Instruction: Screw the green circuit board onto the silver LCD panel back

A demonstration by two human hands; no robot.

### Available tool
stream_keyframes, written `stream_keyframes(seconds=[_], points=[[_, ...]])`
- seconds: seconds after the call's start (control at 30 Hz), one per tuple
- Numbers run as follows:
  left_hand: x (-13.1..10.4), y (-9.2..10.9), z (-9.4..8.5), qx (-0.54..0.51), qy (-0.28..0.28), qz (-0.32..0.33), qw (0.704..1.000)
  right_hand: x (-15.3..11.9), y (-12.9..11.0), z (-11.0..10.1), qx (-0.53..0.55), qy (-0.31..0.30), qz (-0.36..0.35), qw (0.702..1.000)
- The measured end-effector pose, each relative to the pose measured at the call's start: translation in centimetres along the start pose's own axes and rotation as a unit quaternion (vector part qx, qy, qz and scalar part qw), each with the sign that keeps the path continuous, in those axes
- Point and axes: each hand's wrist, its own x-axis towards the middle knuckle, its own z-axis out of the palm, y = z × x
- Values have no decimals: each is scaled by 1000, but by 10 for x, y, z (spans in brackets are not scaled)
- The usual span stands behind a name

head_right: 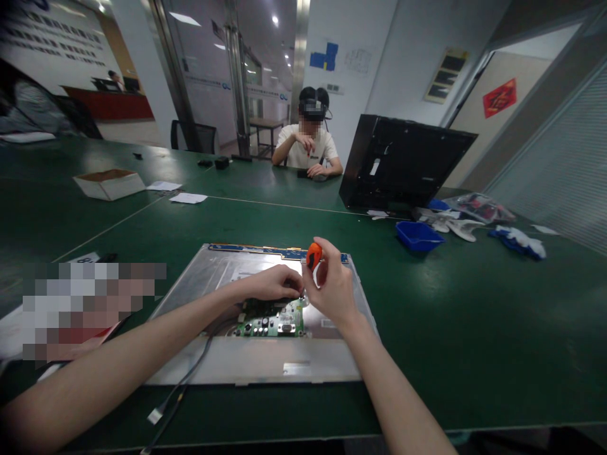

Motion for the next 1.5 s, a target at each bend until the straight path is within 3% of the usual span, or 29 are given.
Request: stream_keyframes(seconds=[0.5,0.9,1.2,1.5], points=[[0,0,1,-12,1,-4,1000,0,-1,-3,2,-22,-13,1000],[0,1,0,11,1,7,1000,0,5,0,-47,18,-37,998],[1,-1,0,3,1,3,1000,0,-2,-3,-8,-18,-26,999],[0,2,0,5,-3,3,1000,-1,6,1,-33,11,-24,999]])
